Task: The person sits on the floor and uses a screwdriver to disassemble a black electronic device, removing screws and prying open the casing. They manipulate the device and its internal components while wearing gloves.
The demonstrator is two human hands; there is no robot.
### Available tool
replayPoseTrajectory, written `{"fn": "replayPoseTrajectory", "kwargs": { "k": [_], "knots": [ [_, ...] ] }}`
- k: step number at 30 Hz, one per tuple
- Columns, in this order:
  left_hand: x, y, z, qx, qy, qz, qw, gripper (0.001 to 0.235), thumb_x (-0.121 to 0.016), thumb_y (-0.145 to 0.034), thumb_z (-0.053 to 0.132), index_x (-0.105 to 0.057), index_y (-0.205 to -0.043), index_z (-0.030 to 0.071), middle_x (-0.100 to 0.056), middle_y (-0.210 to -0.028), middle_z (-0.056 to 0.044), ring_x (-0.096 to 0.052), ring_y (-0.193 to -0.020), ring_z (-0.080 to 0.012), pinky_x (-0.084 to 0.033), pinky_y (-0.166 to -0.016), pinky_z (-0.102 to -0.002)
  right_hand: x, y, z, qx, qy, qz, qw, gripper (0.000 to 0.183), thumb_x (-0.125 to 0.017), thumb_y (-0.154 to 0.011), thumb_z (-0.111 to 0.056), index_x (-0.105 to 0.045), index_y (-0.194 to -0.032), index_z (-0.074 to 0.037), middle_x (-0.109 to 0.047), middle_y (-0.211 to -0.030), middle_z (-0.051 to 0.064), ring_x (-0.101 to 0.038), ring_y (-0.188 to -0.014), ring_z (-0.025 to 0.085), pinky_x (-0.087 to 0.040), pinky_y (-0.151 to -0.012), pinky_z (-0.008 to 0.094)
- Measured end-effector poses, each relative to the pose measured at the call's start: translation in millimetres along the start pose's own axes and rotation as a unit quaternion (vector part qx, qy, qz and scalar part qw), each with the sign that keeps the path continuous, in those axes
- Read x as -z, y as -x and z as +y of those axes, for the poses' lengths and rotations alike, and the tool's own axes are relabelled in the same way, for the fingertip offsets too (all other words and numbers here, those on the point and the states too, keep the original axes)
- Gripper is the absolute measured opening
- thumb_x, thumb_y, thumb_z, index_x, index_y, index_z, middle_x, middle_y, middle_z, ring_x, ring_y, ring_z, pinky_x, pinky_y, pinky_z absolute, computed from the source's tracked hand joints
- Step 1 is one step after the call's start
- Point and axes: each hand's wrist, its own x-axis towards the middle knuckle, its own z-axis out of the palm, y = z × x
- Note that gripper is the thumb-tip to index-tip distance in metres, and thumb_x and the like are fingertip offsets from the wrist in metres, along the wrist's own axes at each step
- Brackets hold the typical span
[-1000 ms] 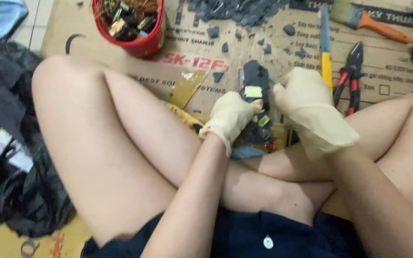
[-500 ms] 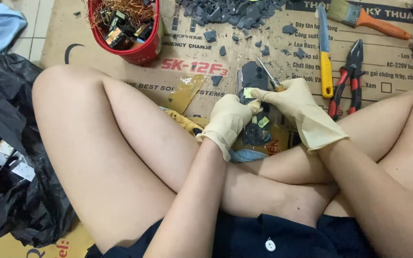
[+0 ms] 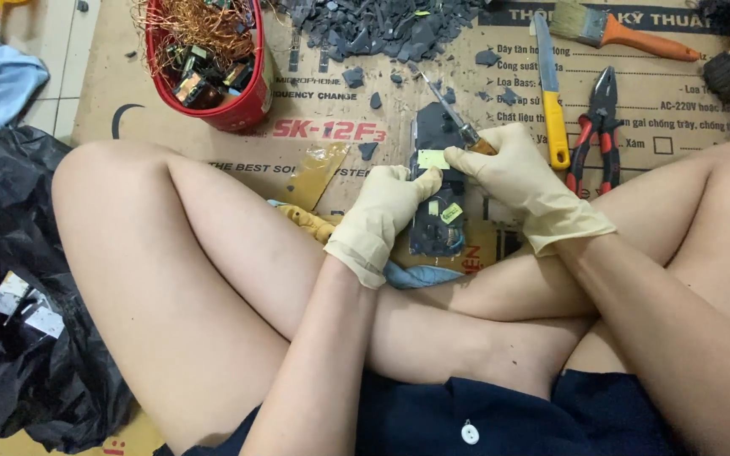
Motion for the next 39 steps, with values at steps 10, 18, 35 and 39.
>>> {"fn": "replayPoseTrajectory", "kwargs": {
  "k": [10, 18, 35, 39],
  "knots": [
    [7, 21, 14, -0.071, 0.010, -0.010, 0.997, 0.040, -0.084, -0.078, 0.039, -0.070, -0.073, 0.001, -0.066, -0.065, -0.010, -0.064, -0.074, -0.0156, -0.056, -0.073, -0.034, 6, 0, -15, 0.045, 0.126, -0.003, 0.991, 0.044, -0.075, -0.087, -0.021, -0.053, -0.050, -0.011, -0.037, -0.040, -0.003, -0.035, -0.037, 0.007, -0.028, -0.037, 0.023],
    [13, 29, 27, -0.044, -0.045, -0.027, 0.998, 0.041, -0.086, -0.077, 0.038, -0.074, -0.086, 0.000, -0.074, -0.082, -0.011, -0.066, -0.089, -0.0146, -0.058, -0.079, -0.037, 17, 10, -17, 0.038, 0.141, -0.025, 0.989, 0.040, -0.076, -0.084, -0.023, -0.057, -0.050, -0.010, -0.037, -0.045, -0.004, -0.041, -0.045, 0.009, -0.032, -0.046, 0.025],
    [-16, -42, -20, 0.074, -0.102, 0.102, 0.987, 0.056, -0.082, -0.068, 0.054, -0.076, -0.101, 0.010, -0.078, -0.103, -0.009, -0.072, -0.111, -0.0277, -0.058, -0.094, -0.043, -15, 83, -26, -0.106, 0.245, 0.065, 0.962, 0.029, -0.068, -0.088, -0.041, -0.079, -0.107, -0.021, -0.078, -0.090, 0.006, -0.073, -0.098, 0.024, -0.055, -0.084, 0.040],
    [-17, -33, -14, 0.082, -0.115, 0.098, 0.985, 0.055, -0.079, -0.072, 0.055, -0.076, -0.104, 0.010, -0.078, -0.103, -0.010, -0.071, -0.111, -0.0278, -0.058, -0.094, -0.044, -22, 79, -27, -0.117, 0.275, 0.073, 0.952, 0.024, -0.064, -0.087, -0.038, -0.082, -0.095, -0.023, -0.077, -0.083, 0.007, -0.073, -0.095, 0.030, -0.055, -0.082, 0.043]
  ]
}}
